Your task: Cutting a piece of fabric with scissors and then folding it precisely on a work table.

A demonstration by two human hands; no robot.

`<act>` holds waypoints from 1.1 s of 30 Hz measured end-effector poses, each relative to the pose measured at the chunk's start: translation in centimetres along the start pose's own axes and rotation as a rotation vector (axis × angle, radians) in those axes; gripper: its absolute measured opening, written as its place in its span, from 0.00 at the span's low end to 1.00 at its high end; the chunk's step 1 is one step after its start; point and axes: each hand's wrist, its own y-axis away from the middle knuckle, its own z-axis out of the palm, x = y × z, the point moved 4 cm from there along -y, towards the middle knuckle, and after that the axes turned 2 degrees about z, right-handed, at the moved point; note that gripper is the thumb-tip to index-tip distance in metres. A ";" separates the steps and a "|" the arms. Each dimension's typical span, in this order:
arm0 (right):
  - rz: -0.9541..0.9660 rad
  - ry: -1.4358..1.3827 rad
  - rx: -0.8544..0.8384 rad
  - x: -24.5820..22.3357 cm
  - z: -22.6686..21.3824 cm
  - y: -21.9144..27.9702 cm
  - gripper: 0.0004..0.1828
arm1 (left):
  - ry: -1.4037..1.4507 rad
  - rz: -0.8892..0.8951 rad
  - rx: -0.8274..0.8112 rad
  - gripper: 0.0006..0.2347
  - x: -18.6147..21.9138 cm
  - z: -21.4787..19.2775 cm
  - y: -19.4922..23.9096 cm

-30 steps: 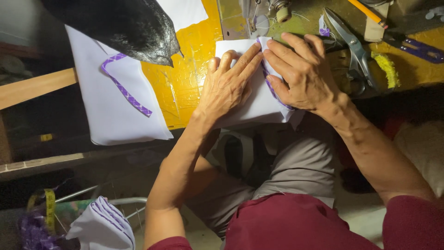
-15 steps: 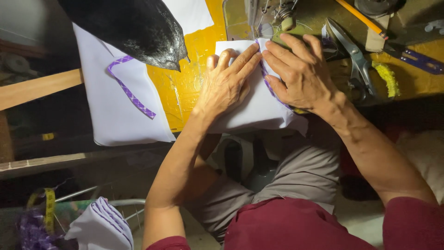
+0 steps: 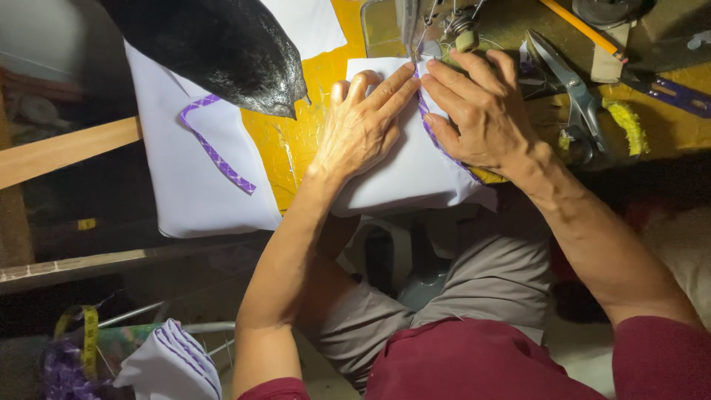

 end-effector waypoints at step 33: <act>0.143 -0.096 -0.011 -1.1 -1.0 2.0 0.15 | 0.056 -0.199 0.067 0.25 -0.8 -0.5 0.6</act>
